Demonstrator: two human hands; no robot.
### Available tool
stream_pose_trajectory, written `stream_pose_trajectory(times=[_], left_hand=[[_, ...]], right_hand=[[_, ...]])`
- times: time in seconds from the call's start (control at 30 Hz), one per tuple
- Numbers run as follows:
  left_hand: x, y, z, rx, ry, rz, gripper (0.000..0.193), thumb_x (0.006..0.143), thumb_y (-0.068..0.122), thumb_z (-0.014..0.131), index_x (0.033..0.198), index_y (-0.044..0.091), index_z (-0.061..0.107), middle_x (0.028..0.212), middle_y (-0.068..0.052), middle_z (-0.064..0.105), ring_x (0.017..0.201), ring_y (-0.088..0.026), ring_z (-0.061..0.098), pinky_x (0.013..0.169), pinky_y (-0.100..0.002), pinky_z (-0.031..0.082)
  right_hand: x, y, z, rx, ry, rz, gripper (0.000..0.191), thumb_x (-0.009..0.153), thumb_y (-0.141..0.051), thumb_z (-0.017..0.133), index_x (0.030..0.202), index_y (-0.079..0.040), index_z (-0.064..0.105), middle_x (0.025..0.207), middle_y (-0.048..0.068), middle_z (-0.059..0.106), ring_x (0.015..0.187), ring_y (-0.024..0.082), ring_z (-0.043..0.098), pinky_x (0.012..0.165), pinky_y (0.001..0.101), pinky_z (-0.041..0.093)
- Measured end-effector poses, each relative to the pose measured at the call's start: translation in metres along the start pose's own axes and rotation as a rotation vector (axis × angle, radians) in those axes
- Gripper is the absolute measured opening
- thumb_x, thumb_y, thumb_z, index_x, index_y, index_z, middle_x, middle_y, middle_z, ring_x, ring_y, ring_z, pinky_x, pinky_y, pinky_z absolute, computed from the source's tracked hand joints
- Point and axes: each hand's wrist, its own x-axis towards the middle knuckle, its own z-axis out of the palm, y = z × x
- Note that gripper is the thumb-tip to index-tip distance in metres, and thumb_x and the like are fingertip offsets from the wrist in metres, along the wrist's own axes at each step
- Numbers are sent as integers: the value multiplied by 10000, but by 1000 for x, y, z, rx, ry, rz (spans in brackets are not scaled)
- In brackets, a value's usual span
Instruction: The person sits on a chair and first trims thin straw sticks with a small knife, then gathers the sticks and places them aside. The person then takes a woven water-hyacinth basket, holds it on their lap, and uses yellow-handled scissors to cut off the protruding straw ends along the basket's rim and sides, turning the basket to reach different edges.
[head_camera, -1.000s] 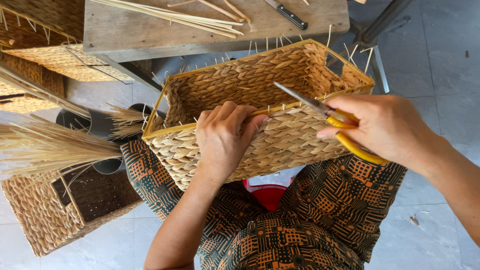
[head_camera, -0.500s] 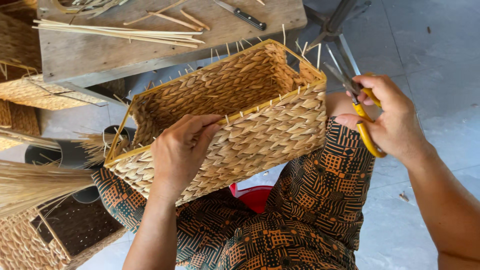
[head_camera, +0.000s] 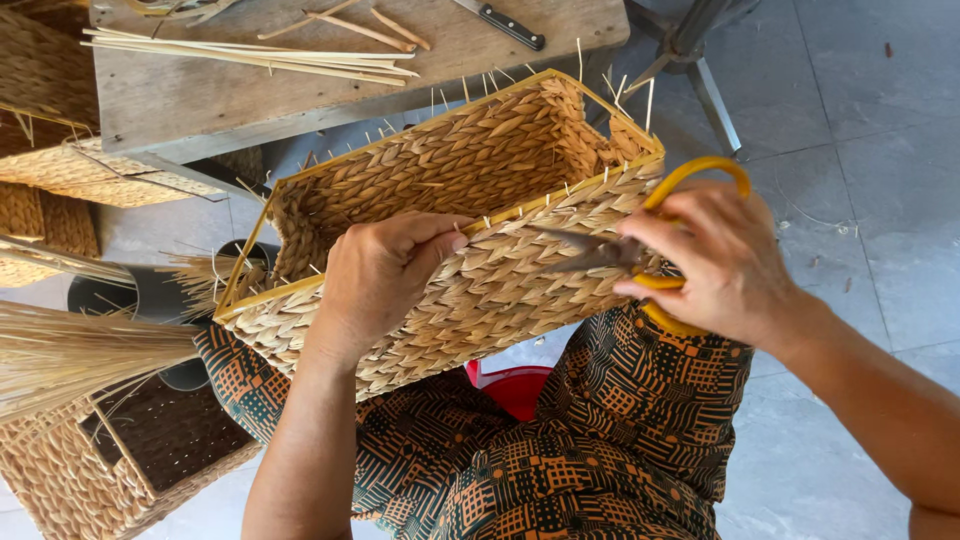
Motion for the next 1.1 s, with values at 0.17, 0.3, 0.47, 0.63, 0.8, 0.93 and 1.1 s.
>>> stream_pose_trajectory(times=[0.17,0.3,0.47,0.63,0.8,0.93,1.1], left_hand=[[9,-4,-5,-62,-87,-28,236,904,326,741,1087,187,795,877,-37,787,677,-180,753,628,-319,563],[14,-3,-5,22,-91,-16,236,887,391,753,1003,194,812,847,-29,787,681,-203,746,632,-339,563],[16,0,-4,130,-75,-23,232,891,421,741,896,195,796,726,-37,751,619,-242,714,589,-387,542],[20,2,9,349,1,-23,331,900,466,730,792,154,724,609,-70,688,559,-290,684,520,-442,530],[17,4,17,411,34,-44,378,940,498,688,769,160,698,612,-76,677,558,-298,683,517,-441,535],[12,5,15,403,-17,-23,362,941,500,679,821,161,720,616,-69,685,572,-301,686,532,-437,531],[5,2,8,55,-71,9,243,917,380,700,1054,193,771,683,-33,741,579,-214,710,548,-366,523]], right_hand=[[2,4,3,91,74,-167,656,725,-290,957,1270,-172,611,1361,59,603,1278,252,582,1107,473,477],[11,-7,20,136,-79,-221,769,631,-340,928,1309,-177,605,1485,106,531,1373,310,506,1130,499,415],[22,-15,23,-7,-94,-192,688,744,-401,869,1346,-207,599,1561,73,479,1427,277,490,1130,482,384],[37,-19,26,-1,-83,-151,660,768,-445,845,1327,-184,609,1544,81,501,1396,294,506,1098,496,396],[39,-26,24,-28,-91,-130,628,772,-427,850,1302,-185,617,1547,69,515,1380,284,526,1061,490,412],[31,-29,19,0,-68,-152,637,748,-432,860,1282,-175,624,1527,73,524,1382,284,519,1068,498,404],[4,-22,6,111,-41,-129,716,696,-440,895,1271,-139,593,1491,93,542,1381,279,501,1070,493,391]])
